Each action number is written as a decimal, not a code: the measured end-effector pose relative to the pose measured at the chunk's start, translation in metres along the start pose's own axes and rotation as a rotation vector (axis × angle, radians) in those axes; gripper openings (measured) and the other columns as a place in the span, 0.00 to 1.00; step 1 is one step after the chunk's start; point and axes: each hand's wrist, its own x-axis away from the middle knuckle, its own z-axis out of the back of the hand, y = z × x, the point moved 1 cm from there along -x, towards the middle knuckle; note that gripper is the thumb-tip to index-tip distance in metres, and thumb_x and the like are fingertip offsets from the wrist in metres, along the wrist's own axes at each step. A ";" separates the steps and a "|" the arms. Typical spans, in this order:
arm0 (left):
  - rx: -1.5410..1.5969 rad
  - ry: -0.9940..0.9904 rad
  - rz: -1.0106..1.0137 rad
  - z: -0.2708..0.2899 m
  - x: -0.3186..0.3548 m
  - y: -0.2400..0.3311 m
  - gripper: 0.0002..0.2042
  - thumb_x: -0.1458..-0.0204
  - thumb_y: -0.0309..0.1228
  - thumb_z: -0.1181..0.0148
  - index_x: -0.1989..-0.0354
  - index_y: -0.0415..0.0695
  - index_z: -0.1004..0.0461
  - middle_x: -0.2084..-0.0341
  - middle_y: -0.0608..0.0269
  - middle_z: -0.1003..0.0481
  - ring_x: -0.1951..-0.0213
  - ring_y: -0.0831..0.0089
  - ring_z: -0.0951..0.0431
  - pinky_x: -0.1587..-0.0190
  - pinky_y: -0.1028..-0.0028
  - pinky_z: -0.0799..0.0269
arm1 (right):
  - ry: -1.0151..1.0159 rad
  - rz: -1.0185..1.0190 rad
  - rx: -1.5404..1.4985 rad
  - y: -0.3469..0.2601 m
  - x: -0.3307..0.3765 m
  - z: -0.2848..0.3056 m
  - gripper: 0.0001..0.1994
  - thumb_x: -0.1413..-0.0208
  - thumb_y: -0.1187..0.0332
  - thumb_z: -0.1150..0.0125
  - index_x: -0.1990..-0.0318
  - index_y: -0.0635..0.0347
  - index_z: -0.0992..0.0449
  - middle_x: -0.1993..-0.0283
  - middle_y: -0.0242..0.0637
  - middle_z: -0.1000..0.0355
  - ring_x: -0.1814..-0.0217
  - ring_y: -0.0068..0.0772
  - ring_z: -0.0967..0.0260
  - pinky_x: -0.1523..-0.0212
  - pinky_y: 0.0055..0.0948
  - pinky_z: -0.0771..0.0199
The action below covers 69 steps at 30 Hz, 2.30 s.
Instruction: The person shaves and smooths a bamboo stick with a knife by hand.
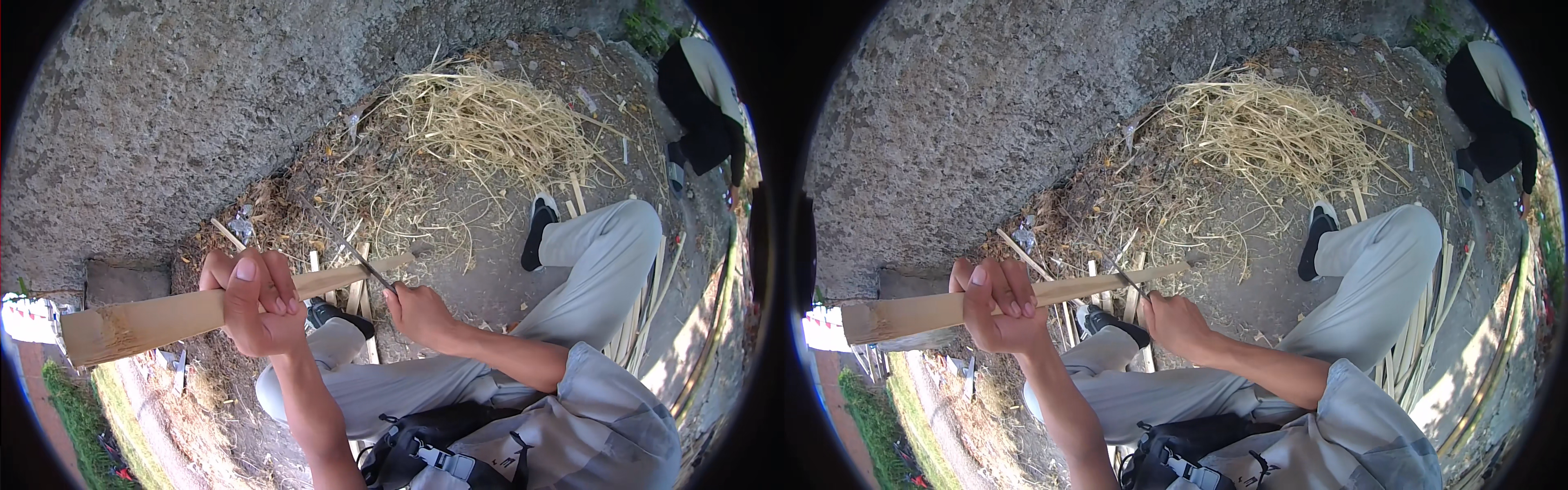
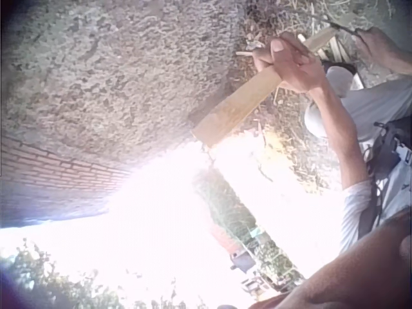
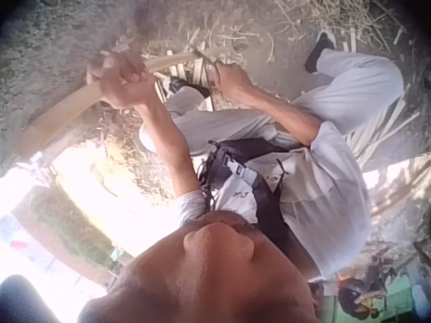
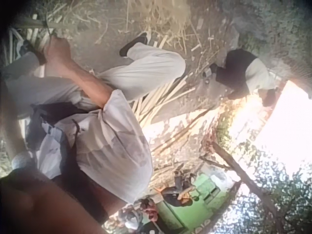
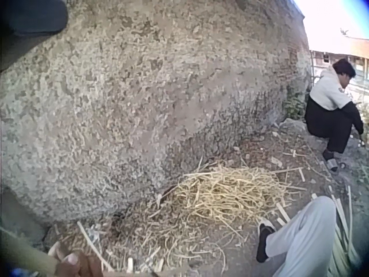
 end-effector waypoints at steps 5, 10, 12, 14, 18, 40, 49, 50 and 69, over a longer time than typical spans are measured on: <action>0.065 0.028 -0.044 0.006 -0.002 0.002 0.14 0.48 0.21 0.51 0.83 0.47 0.46 0.95 0.69 0.48 0.95 0.83 0.53 0.93 0.82 0.54 | 0.190 0.257 -0.063 -0.021 -0.004 -0.005 0.14 0.37 0.66 0.51 0.73 0.67 0.31 0.86 0.52 0.34 0.82 0.58 0.32 0.79 0.49 0.33; 0.033 0.021 -0.033 0.009 0.000 -0.001 0.15 0.49 0.22 0.52 0.84 0.49 0.48 0.95 0.69 0.48 0.95 0.82 0.53 0.94 0.82 0.54 | 0.056 0.068 -0.005 0.018 -0.013 -0.020 0.13 0.37 0.66 0.51 0.71 0.68 0.31 0.85 0.52 0.32 0.81 0.58 0.31 0.78 0.48 0.31; -0.005 0.026 -0.023 0.008 -0.001 0.000 0.16 0.49 0.23 0.53 0.84 0.51 0.49 0.95 0.69 0.48 0.96 0.82 0.53 0.94 0.82 0.54 | -0.016 0.027 -0.003 0.010 -0.012 -0.019 0.13 0.38 0.67 0.51 0.69 0.69 0.31 0.83 0.52 0.30 0.81 0.58 0.30 0.77 0.48 0.29; -0.045 0.103 -0.042 0.003 0.000 0.004 0.15 0.48 0.23 0.54 0.84 0.51 0.48 0.95 0.69 0.48 0.95 0.82 0.53 0.94 0.82 0.54 | 0.089 0.115 -0.141 -0.013 -0.005 -0.013 0.13 0.37 0.67 0.52 0.69 0.68 0.31 0.81 0.52 0.29 0.80 0.57 0.30 0.76 0.48 0.29; -0.066 0.173 -0.057 0.008 -0.007 -0.004 0.16 0.46 0.24 0.51 0.83 0.48 0.49 0.94 0.69 0.50 0.95 0.82 0.52 0.94 0.80 0.57 | 0.163 0.121 -0.131 0.022 -0.011 -0.035 0.14 0.38 0.66 0.51 0.73 0.68 0.30 0.83 0.55 0.33 0.77 0.61 0.32 0.74 0.52 0.34; -0.489 0.135 -0.036 0.041 -0.049 -0.017 0.35 0.46 0.61 0.57 0.48 0.36 0.36 0.77 0.61 0.27 0.84 0.77 0.31 0.78 0.78 0.32 | -0.292 -0.271 -0.267 -0.006 -0.035 0.057 0.17 0.41 0.58 0.44 0.69 0.67 0.24 0.85 0.43 0.33 0.83 0.38 0.32 0.77 0.40 0.35; -0.377 0.161 0.092 0.035 -0.060 -0.023 0.34 0.43 0.60 0.59 0.46 0.37 0.37 0.75 0.62 0.29 0.75 0.77 0.35 0.66 0.73 0.34 | -0.292 -0.291 -0.262 -0.009 -0.084 0.094 0.14 0.40 0.61 0.45 0.67 0.67 0.26 0.86 0.33 0.35 0.83 0.28 0.33 0.82 0.32 0.37; -0.348 0.153 0.106 0.036 -0.060 -0.023 0.34 0.43 0.61 0.59 0.46 0.38 0.37 0.73 0.62 0.30 0.73 0.77 0.35 0.64 0.73 0.35 | -0.250 -0.301 -0.216 -0.008 -0.080 0.094 0.12 0.40 0.64 0.45 0.69 0.66 0.28 0.85 0.30 0.36 0.84 0.22 0.36 0.84 0.26 0.38; -0.449 0.256 -0.054 0.056 -0.048 -0.020 0.11 0.43 0.30 0.38 0.57 0.37 0.26 0.67 0.65 0.23 0.64 0.81 0.26 0.59 0.78 0.30 | -0.017 -0.652 -1.601 0.041 -0.093 0.100 0.04 0.44 0.77 0.47 0.64 0.63 0.34 0.77 0.27 0.40 0.79 0.18 0.45 0.78 0.18 0.39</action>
